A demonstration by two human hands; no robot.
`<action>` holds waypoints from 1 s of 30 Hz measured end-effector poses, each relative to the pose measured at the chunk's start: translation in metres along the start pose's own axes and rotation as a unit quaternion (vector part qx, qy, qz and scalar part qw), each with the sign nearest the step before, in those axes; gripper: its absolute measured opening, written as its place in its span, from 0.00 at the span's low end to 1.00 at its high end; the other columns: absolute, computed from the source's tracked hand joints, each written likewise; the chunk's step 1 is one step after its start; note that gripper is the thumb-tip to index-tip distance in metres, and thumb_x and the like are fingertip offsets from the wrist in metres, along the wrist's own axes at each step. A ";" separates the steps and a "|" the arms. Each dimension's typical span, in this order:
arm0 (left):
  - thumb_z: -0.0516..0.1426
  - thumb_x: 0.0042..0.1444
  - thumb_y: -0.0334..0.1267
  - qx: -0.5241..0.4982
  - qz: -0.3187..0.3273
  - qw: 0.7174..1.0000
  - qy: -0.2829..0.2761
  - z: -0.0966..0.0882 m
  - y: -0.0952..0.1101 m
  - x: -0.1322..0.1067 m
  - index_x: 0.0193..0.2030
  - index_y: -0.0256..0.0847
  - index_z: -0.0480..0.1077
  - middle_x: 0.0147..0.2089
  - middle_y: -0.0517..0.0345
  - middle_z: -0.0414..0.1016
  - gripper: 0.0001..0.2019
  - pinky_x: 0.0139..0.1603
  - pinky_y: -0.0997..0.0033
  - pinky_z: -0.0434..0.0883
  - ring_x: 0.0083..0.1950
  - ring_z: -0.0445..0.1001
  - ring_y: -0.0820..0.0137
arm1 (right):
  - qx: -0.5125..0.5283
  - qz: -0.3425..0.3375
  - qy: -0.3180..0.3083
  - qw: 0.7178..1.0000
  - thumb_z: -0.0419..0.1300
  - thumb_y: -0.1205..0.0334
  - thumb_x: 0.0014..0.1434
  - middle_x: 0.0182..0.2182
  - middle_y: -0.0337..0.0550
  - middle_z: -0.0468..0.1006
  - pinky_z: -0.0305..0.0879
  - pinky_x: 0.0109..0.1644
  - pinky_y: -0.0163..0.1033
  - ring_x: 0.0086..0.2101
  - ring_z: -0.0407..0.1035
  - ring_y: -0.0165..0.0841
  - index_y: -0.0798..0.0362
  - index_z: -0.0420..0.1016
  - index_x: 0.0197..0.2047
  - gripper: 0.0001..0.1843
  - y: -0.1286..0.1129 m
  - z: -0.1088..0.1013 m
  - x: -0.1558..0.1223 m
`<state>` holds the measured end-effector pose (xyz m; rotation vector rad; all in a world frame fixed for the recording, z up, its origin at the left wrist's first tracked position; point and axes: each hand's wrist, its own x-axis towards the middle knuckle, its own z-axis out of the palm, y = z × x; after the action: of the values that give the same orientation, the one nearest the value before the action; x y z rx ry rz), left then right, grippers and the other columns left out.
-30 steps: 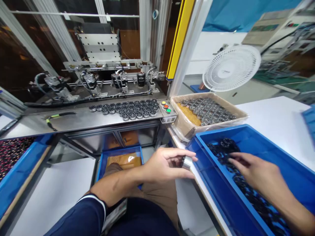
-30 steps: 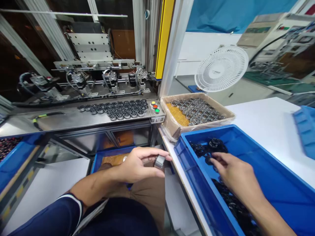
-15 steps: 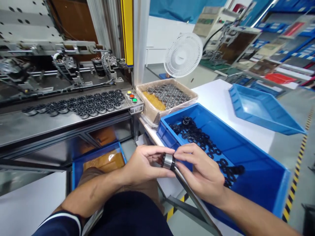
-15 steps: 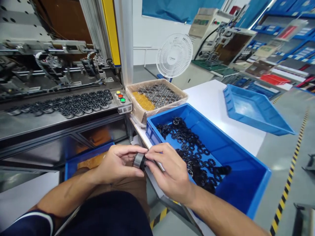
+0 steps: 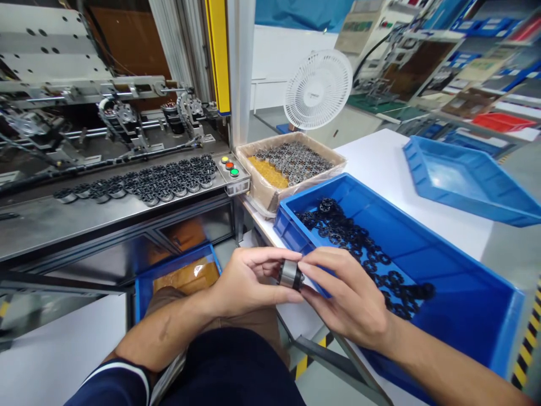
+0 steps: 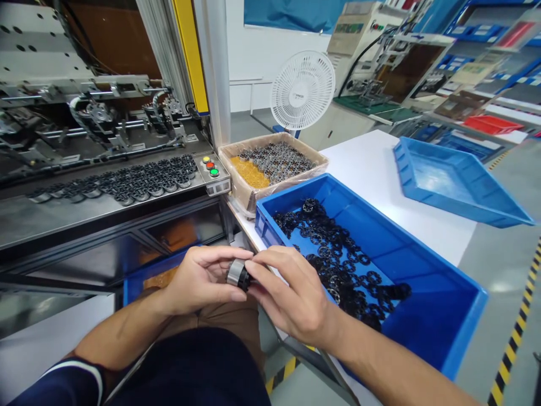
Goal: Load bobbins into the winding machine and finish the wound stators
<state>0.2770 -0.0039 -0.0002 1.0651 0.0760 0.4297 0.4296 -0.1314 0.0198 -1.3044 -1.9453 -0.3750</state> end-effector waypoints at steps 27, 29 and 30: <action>0.51 0.66 0.38 0.292 0.020 0.948 -0.125 0.002 0.011 -0.019 0.70 0.40 0.53 0.53 0.44 0.74 0.26 0.50 0.65 0.72 0.45 0.76 0.66 | 0.080 0.140 -0.020 0.987 0.65 0.49 0.57 0.52 0.56 0.72 0.71 0.54 0.50 0.52 0.69 0.44 0.55 0.65 0.62 0.33 0.005 -0.004 -0.002; 0.49 0.67 0.38 0.319 0.015 0.937 -0.140 0.004 0.013 -0.020 0.70 0.40 0.52 0.52 0.45 0.75 0.26 0.49 0.65 0.73 0.45 0.76 0.66 | 0.095 0.174 -0.022 0.980 0.64 0.50 0.59 0.51 0.53 0.74 0.72 0.54 0.48 0.51 0.70 0.42 0.51 0.65 0.62 0.31 0.010 0.000 -0.004; 0.50 0.67 0.38 0.328 0.023 0.934 -0.139 0.004 0.013 -0.020 0.70 0.41 0.53 0.53 0.45 0.74 0.25 0.50 0.64 0.72 0.48 0.76 0.65 | 0.088 0.179 -0.022 0.980 0.63 0.52 0.60 0.50 0.51 0.75 0.72 0.54 0.47 0.50 0.71 0.41 0.50 0.65 0.62 0.29 0.011 0.002 -0.005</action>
<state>0.2554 -0.0094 0.0104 1.7826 -0.0643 0.2920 0.4398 -0.1290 0.0133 -1.5179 -1.6894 0.0043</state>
